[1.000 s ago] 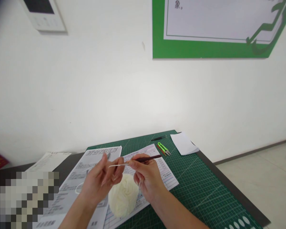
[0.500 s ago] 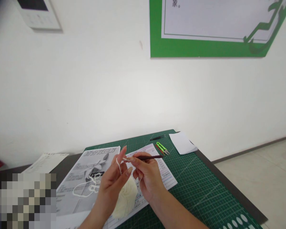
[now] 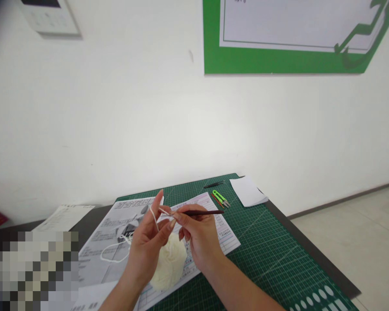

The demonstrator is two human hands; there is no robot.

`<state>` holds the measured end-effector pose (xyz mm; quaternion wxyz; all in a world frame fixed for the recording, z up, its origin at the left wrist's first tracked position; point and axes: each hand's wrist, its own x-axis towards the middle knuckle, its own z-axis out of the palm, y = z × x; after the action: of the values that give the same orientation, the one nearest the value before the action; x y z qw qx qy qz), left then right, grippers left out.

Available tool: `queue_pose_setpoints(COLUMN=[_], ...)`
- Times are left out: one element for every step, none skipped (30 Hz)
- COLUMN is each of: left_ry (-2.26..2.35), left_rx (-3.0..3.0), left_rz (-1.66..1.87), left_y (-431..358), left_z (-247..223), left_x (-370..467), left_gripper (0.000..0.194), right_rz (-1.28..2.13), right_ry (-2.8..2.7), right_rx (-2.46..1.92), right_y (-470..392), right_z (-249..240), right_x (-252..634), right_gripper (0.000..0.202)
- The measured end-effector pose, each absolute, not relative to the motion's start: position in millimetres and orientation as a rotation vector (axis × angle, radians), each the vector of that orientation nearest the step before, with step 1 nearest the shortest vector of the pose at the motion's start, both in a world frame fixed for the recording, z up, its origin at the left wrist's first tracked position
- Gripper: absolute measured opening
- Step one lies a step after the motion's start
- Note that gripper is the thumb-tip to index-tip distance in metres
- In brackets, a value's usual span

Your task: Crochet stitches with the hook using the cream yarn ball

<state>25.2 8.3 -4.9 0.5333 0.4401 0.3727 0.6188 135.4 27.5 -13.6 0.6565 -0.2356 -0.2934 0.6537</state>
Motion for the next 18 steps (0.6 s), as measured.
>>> queue_pose_setpoints(left_ry=[0.891,0.896,0.903,0.911,0.916,0.915,0.912,0.908,0.906,0.907,0.909,0.915,0.922,0.930,0.941,0.946,0.944,0.935], left_rx=[1.043,1.031,1.018,1.006,0.998,0.991,0.987,0.986,0.988,0.991,0.995,1.002,1.012,1.027,1.042,1.056,1.063,1.060], left_rz=[1.477,1.487,1.499,1.514,1.528,1.543,1.556,1.566,1.572,1.578,1.580,1.582,1.585,1.588,1.591,1.592,1.592,1.590], left_y=[8.0,7.5,7.1,6.8,6.7,6.6,6.7,6.9,7.2,7.5,7.8,8.0,8.1,8.1,8.0,8.0,8.0,8.1], left_z=[-4.8,-4.8,-4.7,-4.5,-4.3,-3.9,-3.5,-3.0,-2.6,-2.2,-1.9,-1.7,-1.5,-1.4,-1.3,-1.3,-1.3,-1.3], left_x=[25.2,25.4,25.9,26.4,27.0,27.5,28.0,28.3,28.4,28.3,28.1,27.8,27.3,26.9,26.5,26.1,25.8,25.4], left_gripper=[0.065,0.066,0.065,0.064,0.062,0.059,0.056,0.054,0.052,0.051,0.050,0.051,0.051,0.052,0.052,0.052,0.052,0.053], right_rz=[1.475,1.468,1.457,1.445,1.427,1.407,1.384,1.357,1.326,1.292,1.252,1.208,1.162,1.118,1.082,1.057,1.045,1.045], right_ry=[-0.681,-0.698,-0.717,-0.738,-0.759,-0.781,-0.807,-0.837,-0.867,-0.899,-0.930,-0.964,-1.002,-1.040,-1.075,-1.103,-1.123,-1.132], right_rx=[-0.531,-0.525,-0.518,-0.510,-0.504,-0.499,-0.499,-0.499,-0.501,-0.504,-0.510,-0.516,-0.522,-0.526,-0.529,-0.529,-0.527,-0.525], right_y=[27.0,26.6,26.1,25.7,25.4,25.1,24.7,24.3,23.9,23.4,22.9,22.4,21.9,21.6,21.4,21.3,21.4,21.5], right_z=[-13.9,-14.2,-14.7,-15.2,-15.9,-16.8,-17.9,-19.0,-20.0,-21.0,-21.6,-22.0,-22.1,-22.0,-21.8,-21.6,-21.6,-21.7], right_x=[135.2,135.0,134.8,134.6,134.5,134.4,134.4,134.6,134.9,135.3,135.8,136.3,136.9,137.4,137.9,138.2,138.3,138.3], right_gripper=[0.011,0.010,0.009,0.009,0.008,0.008,0.010,0.012,0.013,0.013,0.012,0.011,0.010,0.010,0.010,0.010,0.011,0.011])
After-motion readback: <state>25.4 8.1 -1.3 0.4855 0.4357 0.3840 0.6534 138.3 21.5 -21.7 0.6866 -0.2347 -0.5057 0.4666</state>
